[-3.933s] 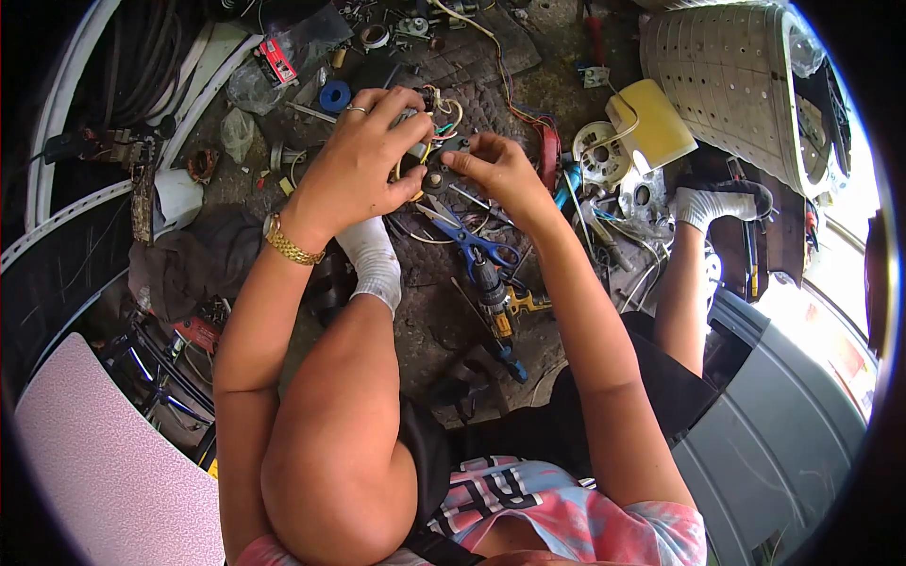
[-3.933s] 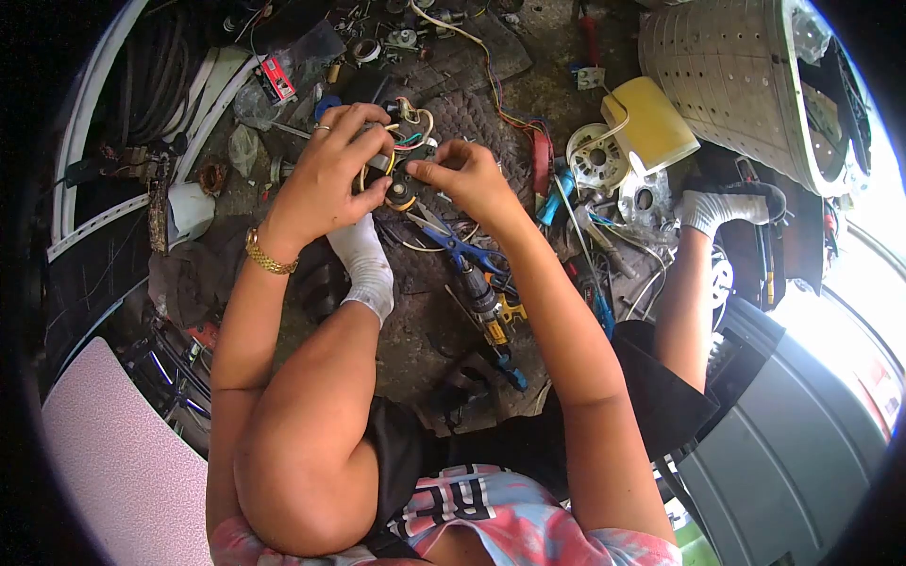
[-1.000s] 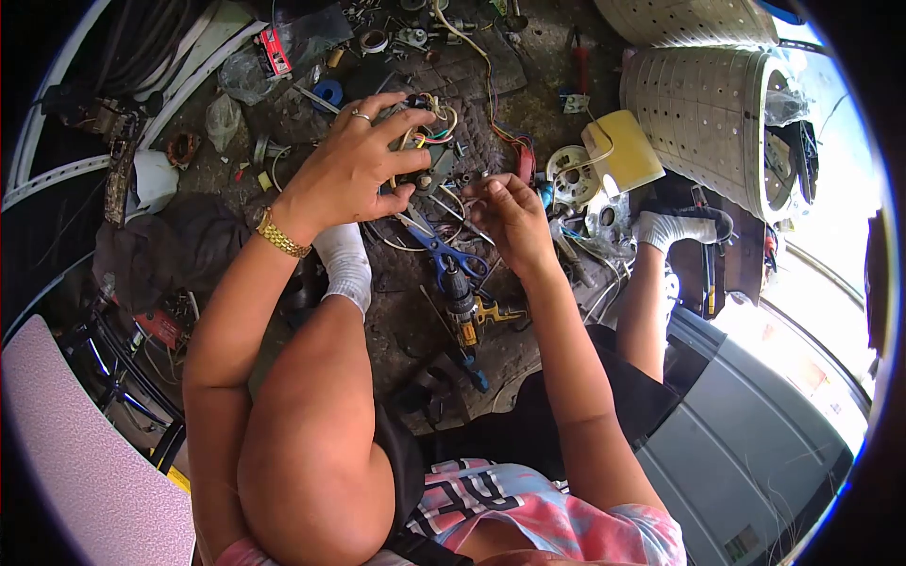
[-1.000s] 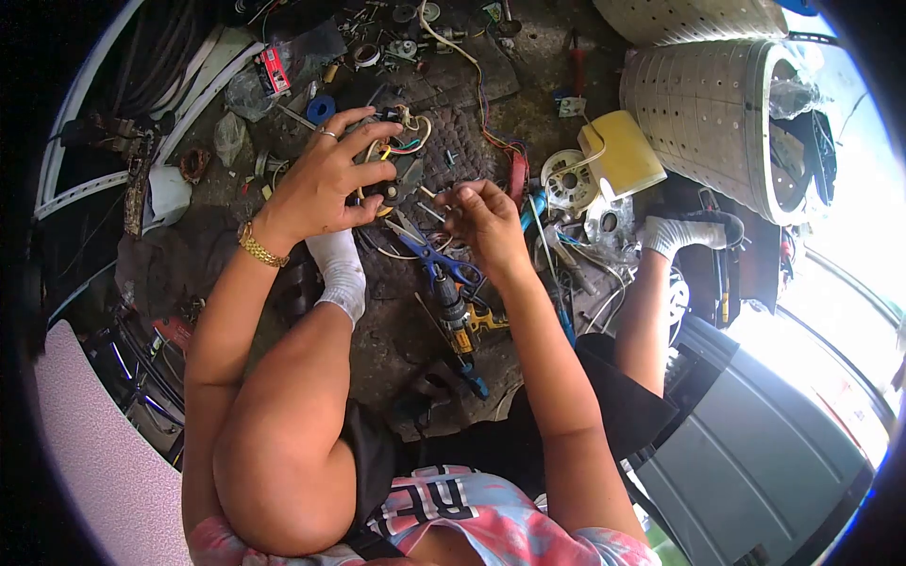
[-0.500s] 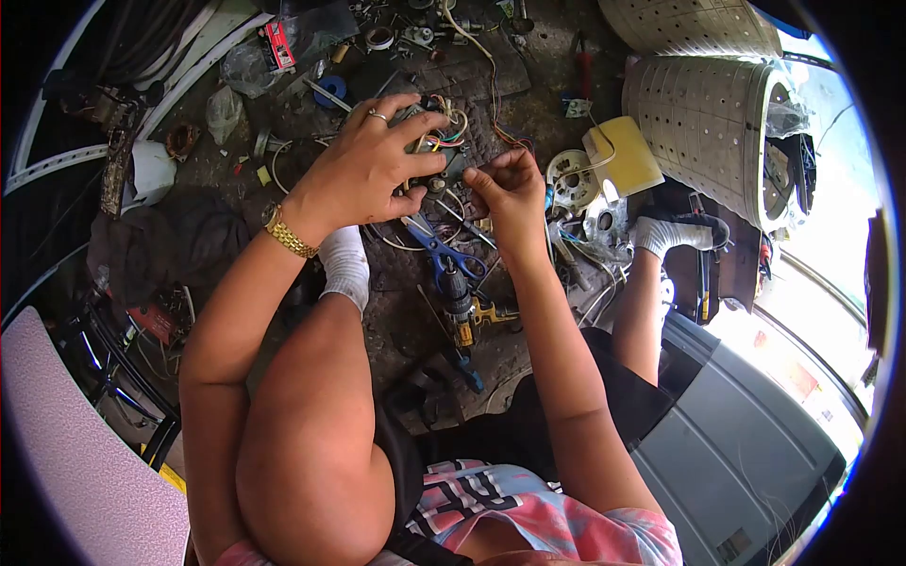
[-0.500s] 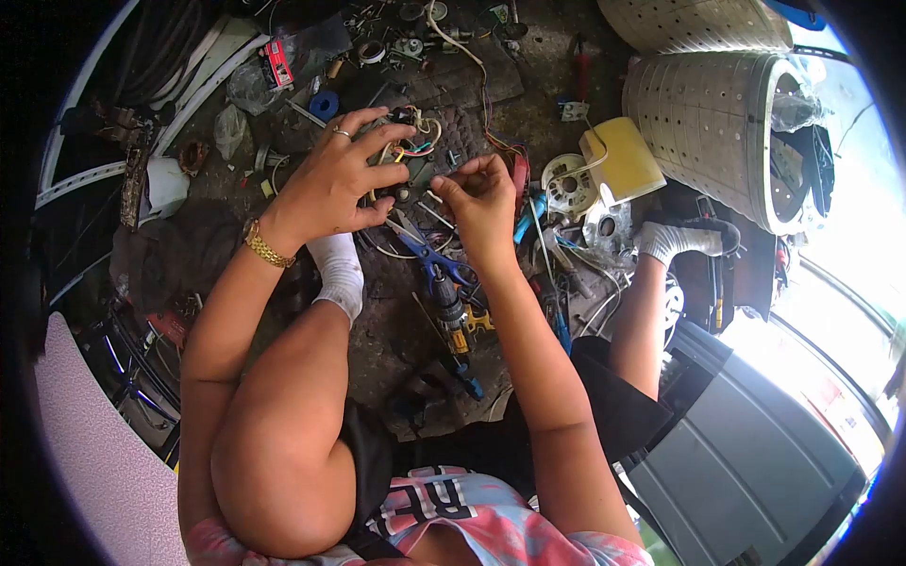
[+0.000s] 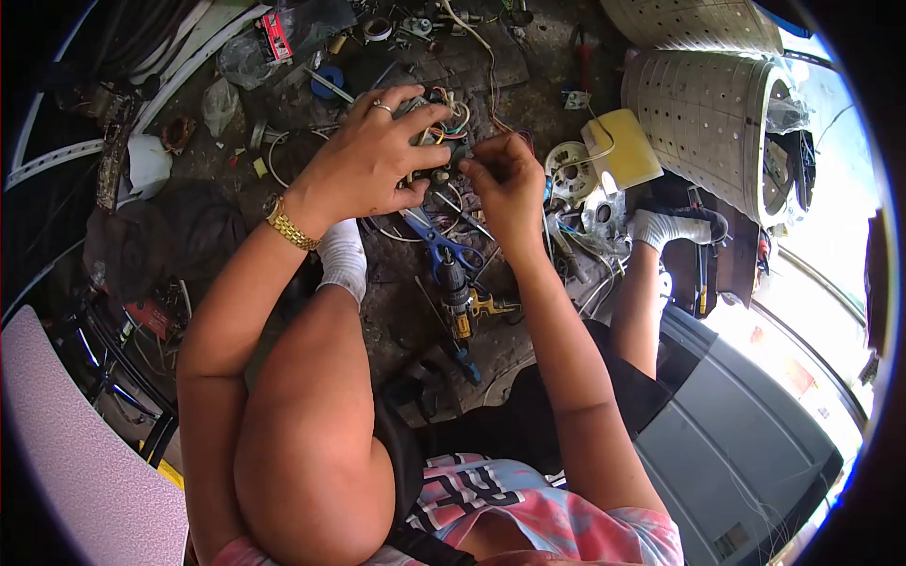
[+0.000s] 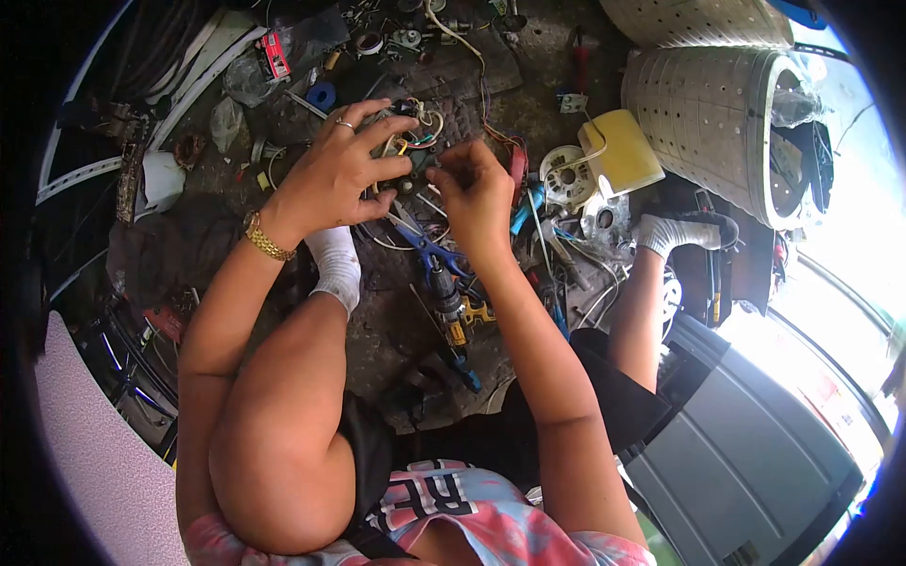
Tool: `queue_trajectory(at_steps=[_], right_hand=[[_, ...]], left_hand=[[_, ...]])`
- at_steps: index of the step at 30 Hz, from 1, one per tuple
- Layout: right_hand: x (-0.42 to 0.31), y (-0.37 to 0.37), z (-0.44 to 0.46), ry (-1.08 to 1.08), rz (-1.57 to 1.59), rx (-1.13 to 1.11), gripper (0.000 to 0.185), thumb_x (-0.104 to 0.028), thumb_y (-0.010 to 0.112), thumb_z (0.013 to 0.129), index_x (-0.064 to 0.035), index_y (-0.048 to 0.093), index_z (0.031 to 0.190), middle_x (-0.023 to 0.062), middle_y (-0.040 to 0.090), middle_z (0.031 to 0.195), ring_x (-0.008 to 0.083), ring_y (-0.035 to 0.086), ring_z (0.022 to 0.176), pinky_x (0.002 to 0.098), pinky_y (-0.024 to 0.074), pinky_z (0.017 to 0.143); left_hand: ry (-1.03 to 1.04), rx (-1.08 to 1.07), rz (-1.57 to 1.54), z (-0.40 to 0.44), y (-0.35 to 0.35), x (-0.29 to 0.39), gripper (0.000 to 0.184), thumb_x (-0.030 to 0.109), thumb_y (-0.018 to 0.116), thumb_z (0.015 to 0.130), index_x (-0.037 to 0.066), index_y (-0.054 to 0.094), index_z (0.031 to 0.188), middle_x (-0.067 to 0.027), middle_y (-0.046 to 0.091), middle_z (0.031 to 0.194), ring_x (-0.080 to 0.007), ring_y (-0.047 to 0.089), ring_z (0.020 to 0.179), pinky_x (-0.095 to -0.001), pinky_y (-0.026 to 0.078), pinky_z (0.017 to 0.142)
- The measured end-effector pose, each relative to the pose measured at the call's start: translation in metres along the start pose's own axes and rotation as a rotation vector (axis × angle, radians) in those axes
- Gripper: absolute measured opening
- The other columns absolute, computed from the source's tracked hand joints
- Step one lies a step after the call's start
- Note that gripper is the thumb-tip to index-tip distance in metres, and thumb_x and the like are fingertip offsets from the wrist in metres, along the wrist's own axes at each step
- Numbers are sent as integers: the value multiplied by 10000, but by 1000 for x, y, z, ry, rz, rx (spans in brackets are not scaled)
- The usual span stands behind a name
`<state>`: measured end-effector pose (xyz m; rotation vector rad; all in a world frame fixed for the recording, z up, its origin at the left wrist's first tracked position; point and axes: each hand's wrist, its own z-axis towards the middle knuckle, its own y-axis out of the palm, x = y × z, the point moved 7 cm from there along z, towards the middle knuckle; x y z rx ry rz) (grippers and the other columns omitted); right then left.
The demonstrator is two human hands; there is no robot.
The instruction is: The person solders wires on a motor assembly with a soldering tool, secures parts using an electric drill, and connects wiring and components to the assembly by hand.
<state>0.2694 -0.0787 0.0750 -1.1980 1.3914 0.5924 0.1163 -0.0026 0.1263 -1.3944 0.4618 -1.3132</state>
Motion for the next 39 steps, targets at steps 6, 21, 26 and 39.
queue_trajectory(at_steps=[6,21,26,39], right_hand=[[23,-21,-16,123,303,6,165,-137,632,996,2,661,911,15,685,799,50,554,631,231,441,554],[171,-38,-190,-364,-1063,-685,633,-110,590,860,-127,421,1470,169,558,1284,341,602,1078,424,525,862],[87,-68,-189,-7,-571,-726,632,-160,788,762,-30,474,1295,206,631,1177,367,653,1102,429,556,866],[-75,-168,-62,322,-202,-229,408,-196,647,930,-16,554,1284,101,676,1071,163,650,774,295,533,636]], left_hand=[[-4,4,-20,-1,0,-5,294,176,766,695,133,671,970,-53,538,1380,-385,433,1329,-502,419,1080],[-18,7,47,-4,1,-10,321,211,768,722,169,678,1027,-37,537,1383,-372,428,1332,-562,349,1117],[8,58,-12,-6,1,-14,307,208,773,707,152,678,993,-38,531,1390,-374,416,1344,-530,354,1111],[-27,29,7,-8,4,-8,301,226,792,716,183,691,997,-26,529,1398,-355,424,1349,-516,358,1095]])
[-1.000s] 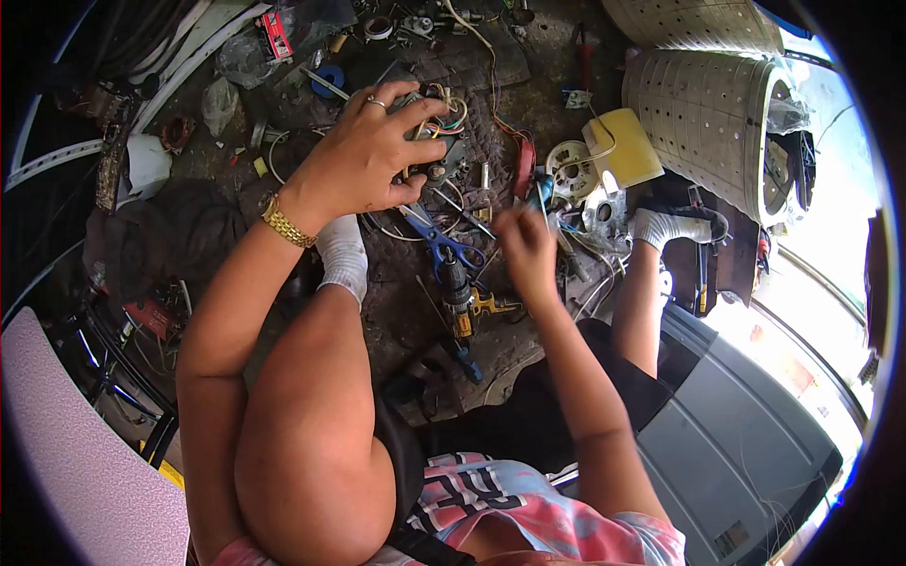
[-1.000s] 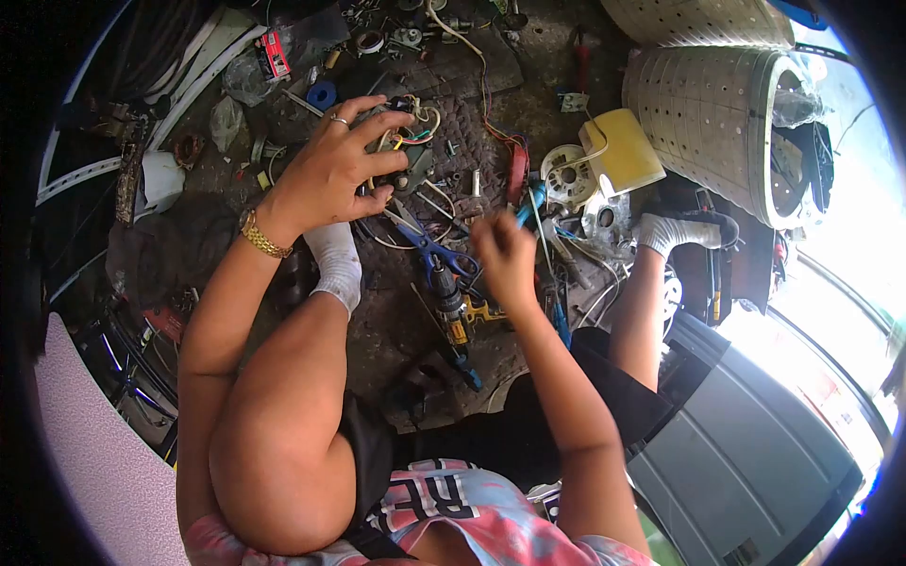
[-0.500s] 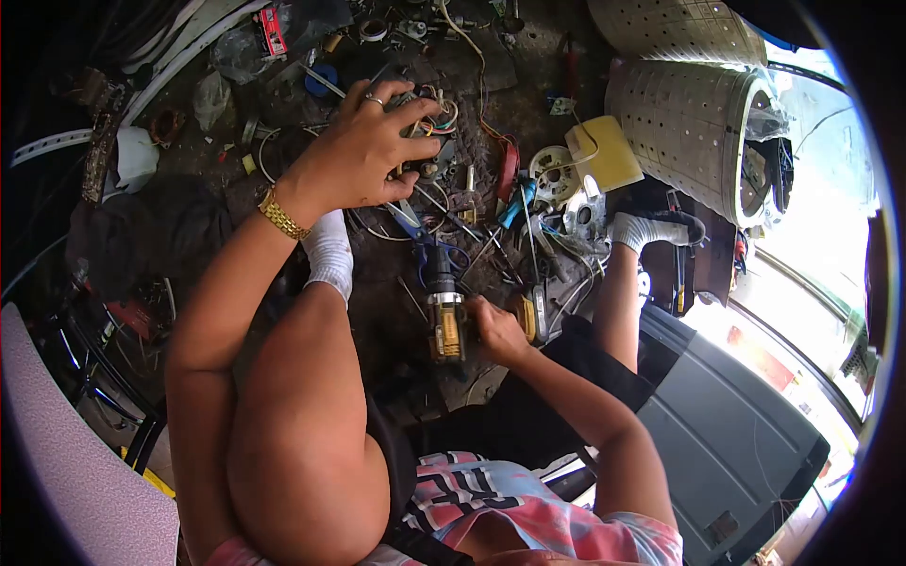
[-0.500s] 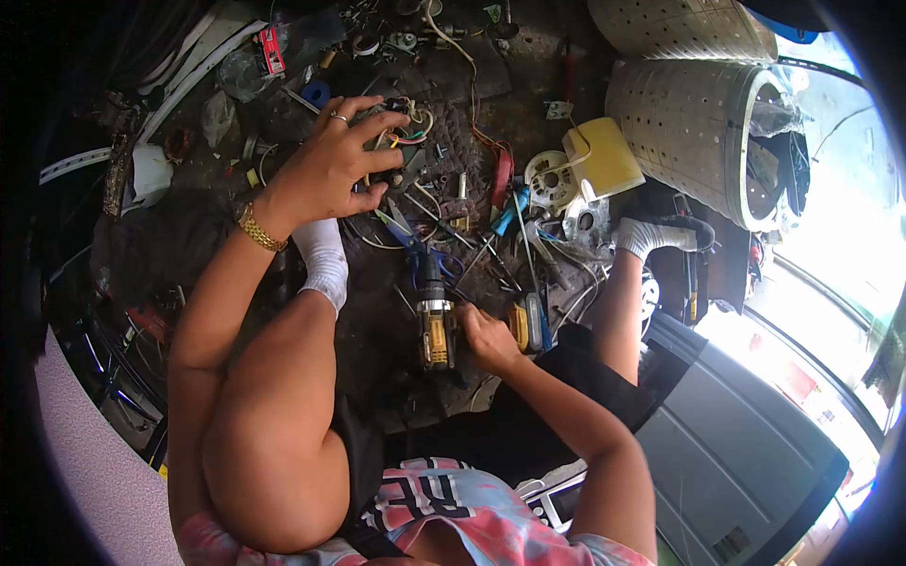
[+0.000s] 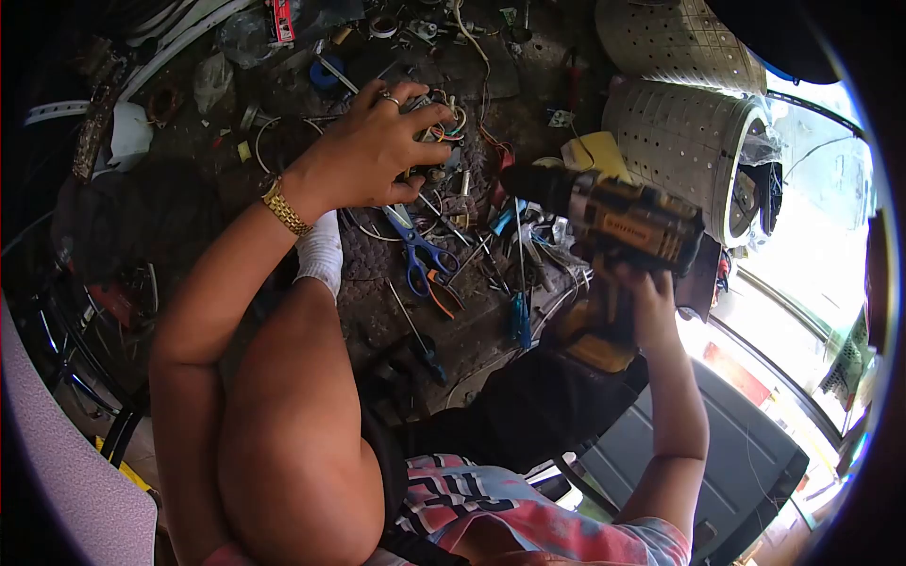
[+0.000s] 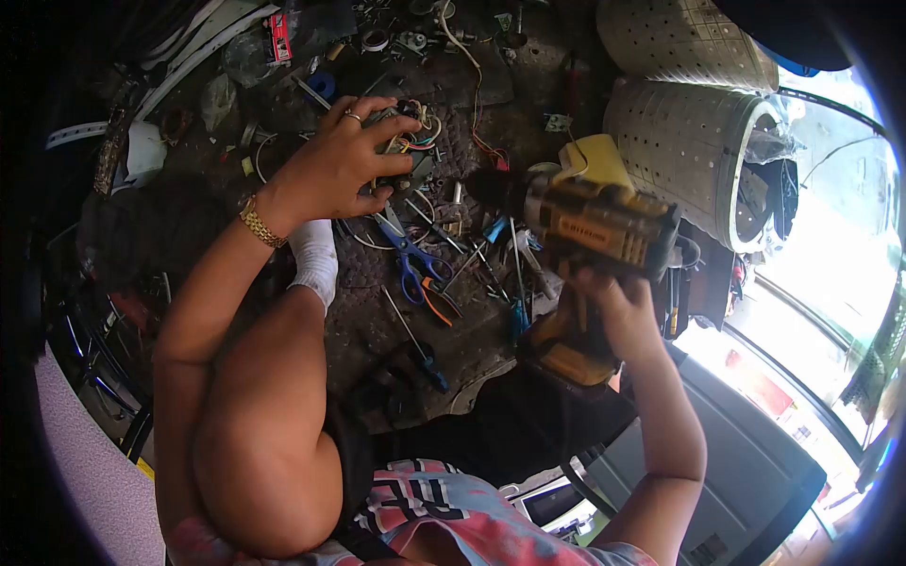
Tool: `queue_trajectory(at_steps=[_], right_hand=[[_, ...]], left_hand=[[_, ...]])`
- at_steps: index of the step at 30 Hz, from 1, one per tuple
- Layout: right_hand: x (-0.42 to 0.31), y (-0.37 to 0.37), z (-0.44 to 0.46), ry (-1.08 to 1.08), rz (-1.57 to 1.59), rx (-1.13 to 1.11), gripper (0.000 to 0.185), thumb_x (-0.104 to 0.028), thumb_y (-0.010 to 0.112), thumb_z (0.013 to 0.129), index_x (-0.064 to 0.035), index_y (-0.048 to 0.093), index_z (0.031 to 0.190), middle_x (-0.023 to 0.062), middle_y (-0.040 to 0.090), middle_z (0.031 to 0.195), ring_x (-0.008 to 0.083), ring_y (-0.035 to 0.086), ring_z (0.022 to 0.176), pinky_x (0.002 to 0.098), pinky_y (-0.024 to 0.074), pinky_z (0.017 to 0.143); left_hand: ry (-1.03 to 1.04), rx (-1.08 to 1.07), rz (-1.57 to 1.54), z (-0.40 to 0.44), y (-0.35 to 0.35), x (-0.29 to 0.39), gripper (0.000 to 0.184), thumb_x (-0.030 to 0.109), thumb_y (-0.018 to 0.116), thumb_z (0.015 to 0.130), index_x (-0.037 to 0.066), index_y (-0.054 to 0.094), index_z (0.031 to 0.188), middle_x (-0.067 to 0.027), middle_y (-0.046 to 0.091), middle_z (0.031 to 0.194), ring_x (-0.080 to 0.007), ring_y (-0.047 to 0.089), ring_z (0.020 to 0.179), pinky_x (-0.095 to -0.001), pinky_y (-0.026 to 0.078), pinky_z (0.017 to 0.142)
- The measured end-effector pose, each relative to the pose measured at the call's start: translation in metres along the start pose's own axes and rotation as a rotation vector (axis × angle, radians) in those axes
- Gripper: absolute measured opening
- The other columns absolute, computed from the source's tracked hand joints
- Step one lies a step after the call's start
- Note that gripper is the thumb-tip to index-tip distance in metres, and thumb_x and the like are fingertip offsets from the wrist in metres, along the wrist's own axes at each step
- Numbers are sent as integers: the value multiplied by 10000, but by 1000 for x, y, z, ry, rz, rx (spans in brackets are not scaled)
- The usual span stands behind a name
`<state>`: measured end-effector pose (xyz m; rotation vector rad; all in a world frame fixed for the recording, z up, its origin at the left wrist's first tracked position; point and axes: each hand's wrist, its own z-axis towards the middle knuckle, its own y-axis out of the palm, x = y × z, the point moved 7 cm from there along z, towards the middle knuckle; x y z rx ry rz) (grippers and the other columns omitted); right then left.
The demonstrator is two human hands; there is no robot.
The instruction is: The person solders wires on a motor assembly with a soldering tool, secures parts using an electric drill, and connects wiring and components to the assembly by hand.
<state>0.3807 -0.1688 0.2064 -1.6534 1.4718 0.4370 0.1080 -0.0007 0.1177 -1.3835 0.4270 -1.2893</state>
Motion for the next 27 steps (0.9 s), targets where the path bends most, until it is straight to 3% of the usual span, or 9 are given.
queue_trajectory(at_steps=[3,7,9,12,16,22,23,25,27], right_hand=[[-26,0,16,9,-116,28,373,-235,604,922,-21,589,1228,122,675,1084,205,683,862,304,559,653],[-52,15,21,-31,-59,-36,347,-239,616,939,-21,588,1207,109,669,1008,201,675,717,307,561,609],[-53,22,23,28,-55,-97,441,-218,586,935,35,530,1292,157,667,1135,193,672,868,324,555,747],[-51,30,23,110,-40,-229,452,-219,577,934,41,525,1299,170,666,1171,187,671,915,323,560,741],[-56,34,26,-71,-93,-194,454,-224,572,935,44,528,1298,170,667,1175,204,675,962,341,554,826],[-37,24,26,142,16,-166,436,-220,586,923,41,561,1271,146,665,1159,243,631,1119,392,452,1038],[-30,19,30,54,-27,-136,430,-237,593,940,23,542,1279,161,679,1096,225,639,860,348,494,784],[-30,17,32,-33,-69,-105,426,-255,600,958,5,523,1287,175,693,1033,207,647,602,303,537,531],[-38,23,31,-34,-34,-139,406,-252,591,965,6,532,1273,159,687,998,201,651,605,302,537,530]], left_hand=[[0,-11,2,2,0,-1,307,231,793,719,190,692,1006,-25,528,1403,-356,422,1353,-518,360,1092],[-2,-19,14,1,1,-2,321,240,792,719,198,692,1022,-26,529,1403,-362,417,1354,-516,363,1089],[1,-16,16,1,1,-2,324,243,792,719,199,693,1024,-26,526,1404,-363,417,1351,-516,365,1087],[5,-4,19,-1,2,-3,332,248,793,717,200,694,1030,-24,518,1405,-365,417,1343,-517,369,1084],[14,-2,20,-1,2,-3,340,252,793,714,201,695,1036,-20,507,1408,-366,422,1331,-518,371,1083],[5,-6,17,-1,1,-3,343,247,794,714,196,693,1038,-21,511,1406,-370,418,1342,-519,370,1084],[5,-6,16,0,1,-3,343,247,794,714,196,693,1038,-21,511,1406,-370,418,1342,-519,370,1084],[2,-6,9,1,1,-3,342,240,793,716,194,692,1039,-22,511,1409,-369,416,1351,-520,371,1086],[-1,-12,12,1,1,-3,339,238,793,717,194,693,1038,-21,510,1412,-367,416,1352,-519,370,1087]])
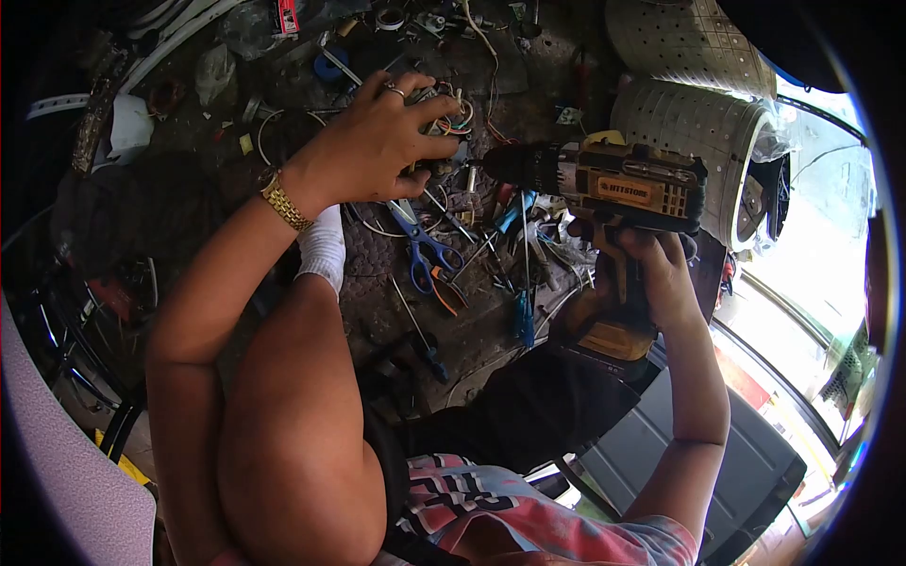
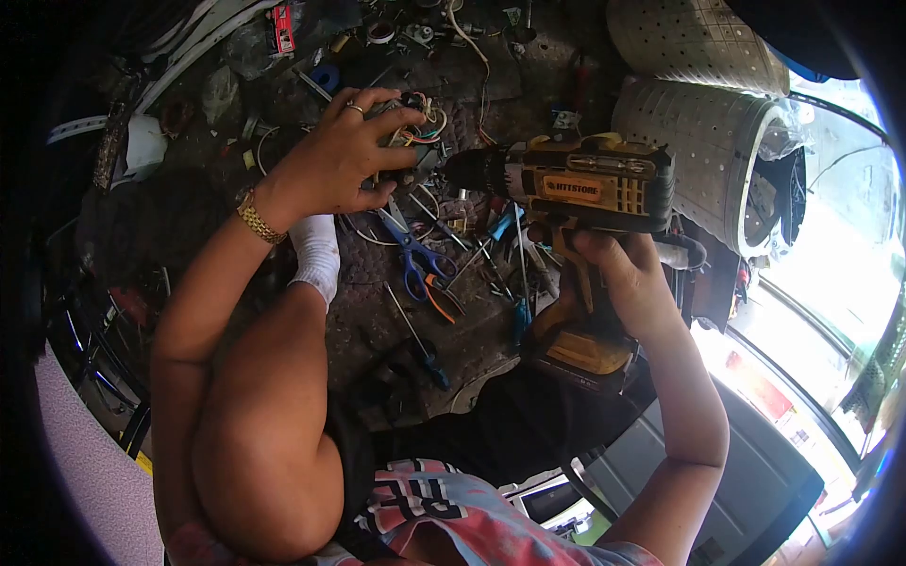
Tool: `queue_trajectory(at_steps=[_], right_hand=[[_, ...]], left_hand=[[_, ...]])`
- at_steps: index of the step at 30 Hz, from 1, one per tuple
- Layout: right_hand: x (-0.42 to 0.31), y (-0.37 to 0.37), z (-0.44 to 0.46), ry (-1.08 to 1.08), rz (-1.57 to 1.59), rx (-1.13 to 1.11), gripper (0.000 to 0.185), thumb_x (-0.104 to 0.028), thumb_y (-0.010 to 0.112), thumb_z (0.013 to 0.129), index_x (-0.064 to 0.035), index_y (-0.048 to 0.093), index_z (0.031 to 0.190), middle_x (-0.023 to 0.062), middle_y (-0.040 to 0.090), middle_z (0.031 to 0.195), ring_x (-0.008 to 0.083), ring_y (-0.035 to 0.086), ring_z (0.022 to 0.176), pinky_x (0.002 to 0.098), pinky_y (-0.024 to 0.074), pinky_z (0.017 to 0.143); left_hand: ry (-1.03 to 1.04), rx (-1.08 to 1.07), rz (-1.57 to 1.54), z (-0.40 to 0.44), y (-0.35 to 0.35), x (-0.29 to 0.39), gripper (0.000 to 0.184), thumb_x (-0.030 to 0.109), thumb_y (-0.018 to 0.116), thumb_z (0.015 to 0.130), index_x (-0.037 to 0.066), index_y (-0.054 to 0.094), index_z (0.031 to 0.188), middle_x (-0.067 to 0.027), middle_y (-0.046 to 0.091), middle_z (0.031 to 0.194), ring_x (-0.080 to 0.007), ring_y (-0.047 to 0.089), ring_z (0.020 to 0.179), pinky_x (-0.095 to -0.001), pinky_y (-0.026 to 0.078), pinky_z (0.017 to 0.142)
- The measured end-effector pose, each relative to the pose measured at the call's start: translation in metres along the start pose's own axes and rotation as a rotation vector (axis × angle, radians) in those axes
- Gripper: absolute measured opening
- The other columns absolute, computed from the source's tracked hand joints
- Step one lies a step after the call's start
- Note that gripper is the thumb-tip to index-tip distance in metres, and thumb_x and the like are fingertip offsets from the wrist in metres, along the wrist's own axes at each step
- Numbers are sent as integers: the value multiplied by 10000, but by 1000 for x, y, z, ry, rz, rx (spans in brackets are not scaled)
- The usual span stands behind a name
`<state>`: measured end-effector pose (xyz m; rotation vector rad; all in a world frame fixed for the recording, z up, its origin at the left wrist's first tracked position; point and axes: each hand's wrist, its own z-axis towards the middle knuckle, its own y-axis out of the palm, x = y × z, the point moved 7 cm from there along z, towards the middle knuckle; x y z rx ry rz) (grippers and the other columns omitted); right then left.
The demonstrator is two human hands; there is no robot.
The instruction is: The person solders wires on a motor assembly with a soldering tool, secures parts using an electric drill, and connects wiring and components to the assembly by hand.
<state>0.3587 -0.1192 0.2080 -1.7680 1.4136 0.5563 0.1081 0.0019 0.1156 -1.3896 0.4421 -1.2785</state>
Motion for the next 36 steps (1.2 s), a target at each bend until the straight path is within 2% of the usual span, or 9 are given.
queue_trajectory(at_steps=[1,2,4,7,9,16,18,24,36], right_hand=[[-4,2,0,0,12,-11,400,-251,588,967,7,535,1269,153,685,987,199,652,606,301,537,530],[-7,4,-1,48,25,-18,415,-232,582,951,17,541,1281,148,669,1096,217,635,871,344,491,789],[-9,6,-2,96,37,-25,433,-214,577,934,26,548,1293,142,653,1205,235,618,1137,387,444,1047],[-15,11,0,56,42,-54,443,-213,576,935,24,536,1307,149,652,1215,226,635,1094,370,497,976],[-19,13,-1,19,107,-28,386,-243,604,966,2,541,1258,141,662,982,202,663,613,300,555,533],[-19,12,-3,18,125,-32,368,-249,618,961,-14,548,1236,144,669,1005,197,663,616,299,559,542],[-16,10,-3,86,42,-52,500,-231,575,922,45,504,1333,191,683,1155,185,668,706,296,557,614],[-12,8,-2,28,76,-54,413,-264,611,962,0,540,1272,149,682,1018,199,659,618,297,550,546],[-13,9,-4,37,-100,-67,436,-248,601,950,38,554,1275,126,674,1094,156,654,733,297,538,644]], left_hand=[[-1,-6,0,0,0,0,337,236,793,718,194,693,1037,-20,509,1414,-366,416,1353,-518,370,1089],[-2,-7,-1,0,1,0,337,236,793,718,194,693,1037,-20,509,1414,-366,416,1353,-518,370,1089],[1,-7,2,-1,0,1,336,237,795,718,194,696,1036,-18,511,1413,-367,418,1352,-517,369,1094],[-5,2,-2,-1,-1,1,336,237,798,716,197,699,1035,-17,513,1412,-366,419,1351,-517,368,1096],[-7,-3,4,-1,-1,1,338,237,799,715,198,699,1036,-18,513,1411,-367,419,1350,-517,367,1097],[-5,-1,-3,-1,-1,1,339,238,801,711,200,698,1032,-13,514,1406,-367,421,1348,-521,355,1105],[-5,-4,2,-1,0,0,340,237,801,711,201,696,1033,-12,513,1407,-366,421,1349,-522,355,1104],[-8,-1,5,-1,0,0,347,232,802,711,198,692,1038,-13,513,1404,-365,417,1354,-522,354,1104],[-9,-3,-14,1,1,-1,349,224,808,709,191,692,1036,-10,508,1407,-356,410,1364,-521,355,1110]])
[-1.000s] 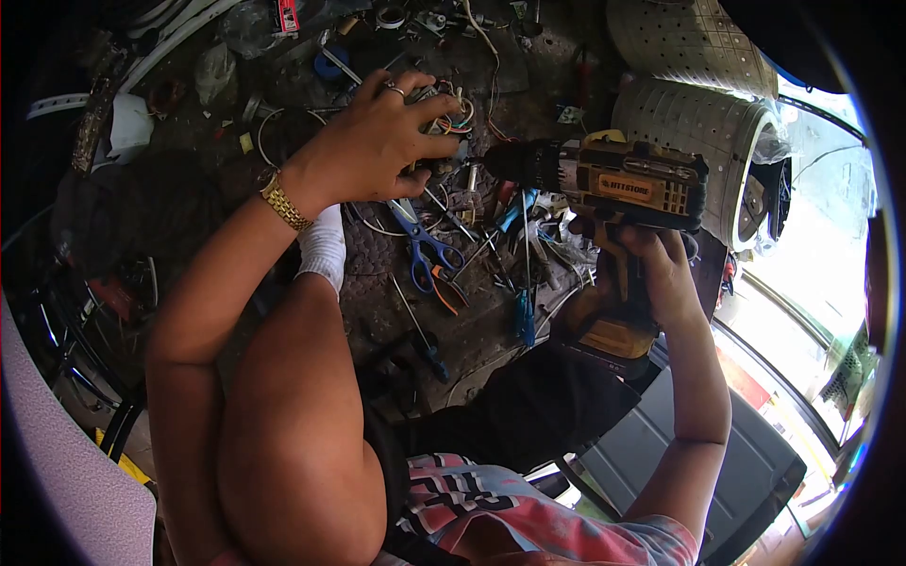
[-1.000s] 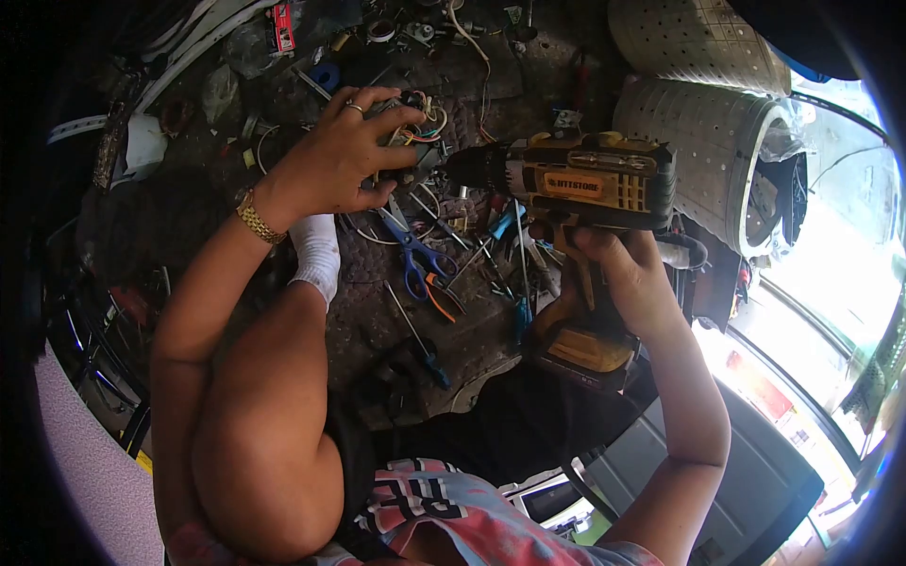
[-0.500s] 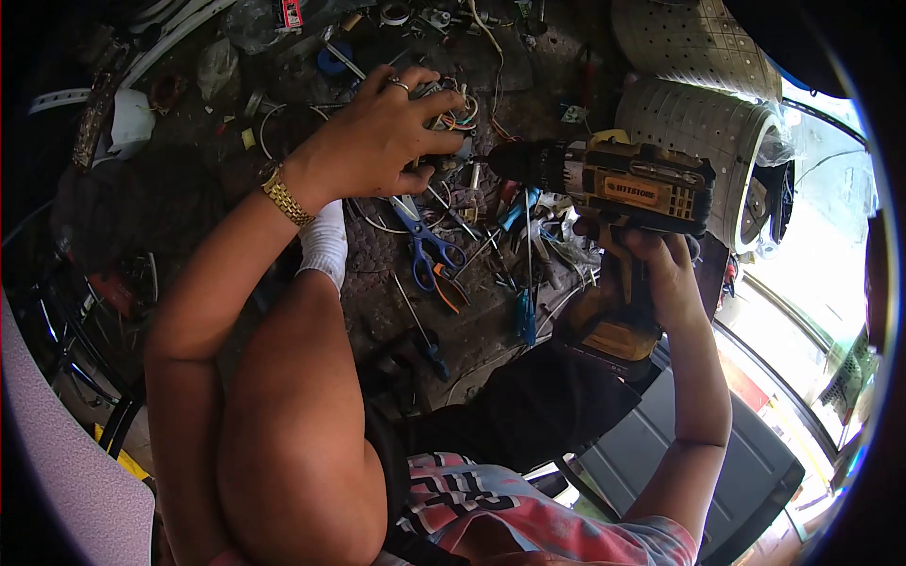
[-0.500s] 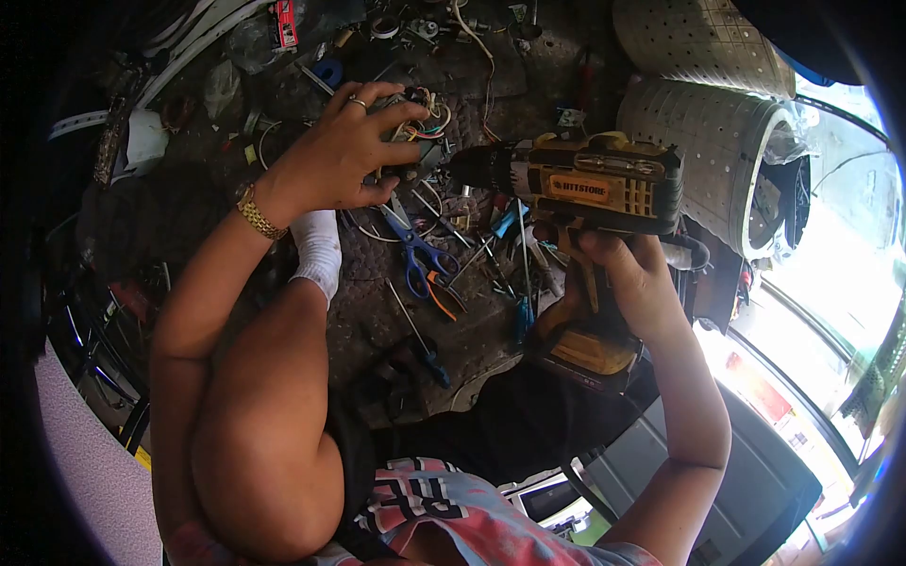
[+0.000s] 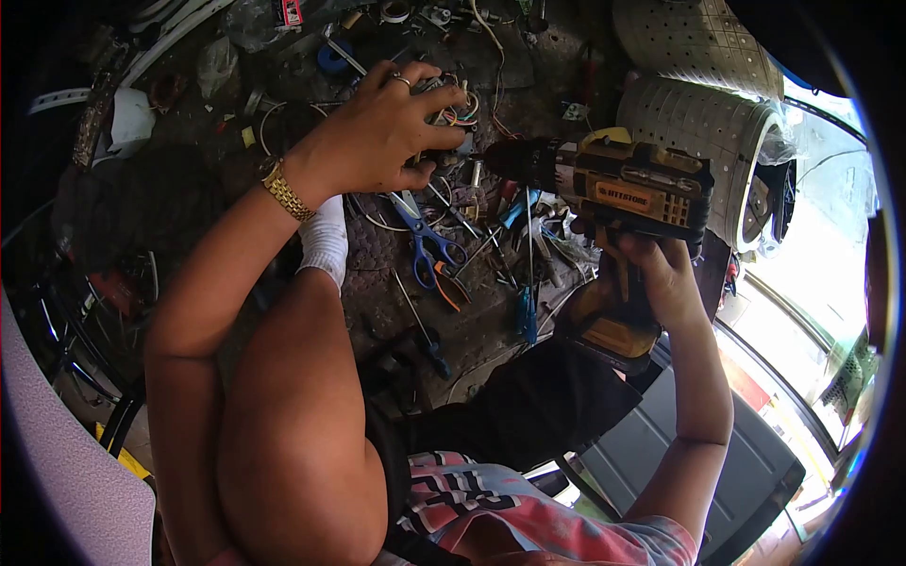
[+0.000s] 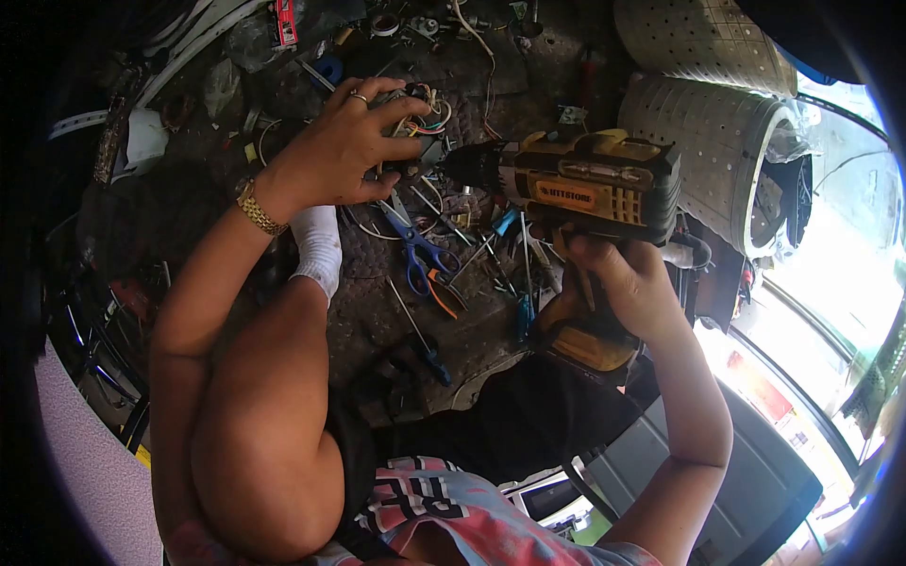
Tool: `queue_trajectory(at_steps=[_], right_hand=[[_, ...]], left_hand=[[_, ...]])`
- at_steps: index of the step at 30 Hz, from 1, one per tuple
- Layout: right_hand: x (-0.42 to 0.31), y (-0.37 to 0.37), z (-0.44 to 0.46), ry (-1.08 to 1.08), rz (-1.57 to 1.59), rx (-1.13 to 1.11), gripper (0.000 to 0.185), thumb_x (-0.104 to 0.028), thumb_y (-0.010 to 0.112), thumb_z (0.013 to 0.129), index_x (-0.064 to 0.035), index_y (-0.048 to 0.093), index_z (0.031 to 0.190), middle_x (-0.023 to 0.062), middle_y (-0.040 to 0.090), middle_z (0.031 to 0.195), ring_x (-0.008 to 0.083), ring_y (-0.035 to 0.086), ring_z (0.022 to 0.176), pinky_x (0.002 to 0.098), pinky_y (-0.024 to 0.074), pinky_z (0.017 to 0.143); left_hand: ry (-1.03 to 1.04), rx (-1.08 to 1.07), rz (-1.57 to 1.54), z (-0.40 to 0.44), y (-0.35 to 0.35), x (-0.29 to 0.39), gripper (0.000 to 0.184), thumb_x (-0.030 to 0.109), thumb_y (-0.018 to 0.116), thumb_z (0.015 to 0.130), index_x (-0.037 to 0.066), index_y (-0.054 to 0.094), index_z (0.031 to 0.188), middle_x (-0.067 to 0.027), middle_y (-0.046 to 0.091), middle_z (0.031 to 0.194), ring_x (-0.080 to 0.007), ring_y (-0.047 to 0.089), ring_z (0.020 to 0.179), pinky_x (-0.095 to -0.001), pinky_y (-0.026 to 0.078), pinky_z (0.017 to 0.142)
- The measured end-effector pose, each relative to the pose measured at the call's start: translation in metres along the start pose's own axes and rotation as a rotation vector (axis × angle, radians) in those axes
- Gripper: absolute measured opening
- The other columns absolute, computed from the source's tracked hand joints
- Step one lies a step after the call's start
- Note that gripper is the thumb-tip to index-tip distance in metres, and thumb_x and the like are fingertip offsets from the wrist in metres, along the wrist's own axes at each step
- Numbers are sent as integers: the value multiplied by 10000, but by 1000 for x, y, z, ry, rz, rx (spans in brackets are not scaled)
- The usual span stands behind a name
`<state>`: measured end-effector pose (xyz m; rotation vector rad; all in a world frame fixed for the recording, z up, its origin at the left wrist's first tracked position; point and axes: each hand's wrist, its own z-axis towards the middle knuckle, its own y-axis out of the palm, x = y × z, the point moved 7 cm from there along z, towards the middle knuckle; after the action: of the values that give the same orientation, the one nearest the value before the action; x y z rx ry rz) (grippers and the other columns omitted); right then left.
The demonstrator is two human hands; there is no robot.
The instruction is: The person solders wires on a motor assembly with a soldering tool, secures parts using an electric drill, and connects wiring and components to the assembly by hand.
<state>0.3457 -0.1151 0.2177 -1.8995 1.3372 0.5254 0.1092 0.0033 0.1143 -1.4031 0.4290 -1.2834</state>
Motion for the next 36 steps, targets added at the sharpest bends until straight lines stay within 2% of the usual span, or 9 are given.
queue_trajectory(at_steps=[4,6,12,15,19,22,25,31,36], right_hand=[[-10,-3,5,-17,-40,-35,447,-274,638,947,22,560,1272,113,672,1063,181,664,857,325,550,760],[-23,2,5,-17,-129,-55,422,-241,628,959,29,572,1279,104,679,1119,189,639,1015,345,509,909],[-35,9,11,-189,-27,-190,411,-81,608,982,23,514,1369,96,653,1239,182,602,1148,323,474,999],[-45,13,14,-118,-60,-217,402,-83,608,983,23,519,1361,105,656,1245,183,590,1191,342,462,1031],[-47,13,15,-217,-126,-199,379,-84,605,982,18,533,1340,93,668,1202,158,640,1062,319,526,917],[-35,10,15,-24,-78,-180,355,-93,611,981,6,548,1317,72,680,1137,114,660,847,271,554,719],[-30,11,15,1,9,-167,348,-111,623,979,-12,554,1306,52,682,1085,79,618,680,240,515,571],[-32,11,18,-27,-96,-218,381,-121,649,971,-30,527,1320,45,674,1075,72,607,678,244,516,578],[-31,9,20,-147,-67,-233,492,-86,703,921,-34,483,1358,41,651,1125,105,629,917,264,539,756]], left_hand=[[3,-6,10,0,0,2,349,228,810,709,198,694,1037,-13,506,1408,-354,408,1366,-520,356,1111],[6,0,17,0,0,3,352,230,812,707,198,694,1037,-14,506,1407,-353,410,1365,-520,356,1110],[15,8,15,0,0,3,359,235,818,702,198,695,1037,-13,507,1406,-354,414,1359,-518,360,1108],[16,6,19,-1,0,3,360,235,818,701,200,696,1038,-14,508,1406,-358,413,1358,-513,362,1108],[8,-15,27,0,0,5,358,229,815,703,195,698,1040,-15,512,1404,-354,410,1362,-507,364,1111],[13,-18,14,1,1,3,358,223,811,702,193,697,1040,-13,512,1409,-350,405,1368,-515,359,1113],[18,-23,15,1,0,6,352,216,808,697,189,699,1031,-10,511,1413,-350,404,1369,-517,358,1108],[23,-63,22,5,1,16,336,195,801,689,173,701,1010,-14,521,1396,-345,405,1370,-510,361,1101],[34,-63,38,5,0,13,356,216,801,701,198,697,1041,-12,535,1383,-340,435,1349,-513,370,1095]])
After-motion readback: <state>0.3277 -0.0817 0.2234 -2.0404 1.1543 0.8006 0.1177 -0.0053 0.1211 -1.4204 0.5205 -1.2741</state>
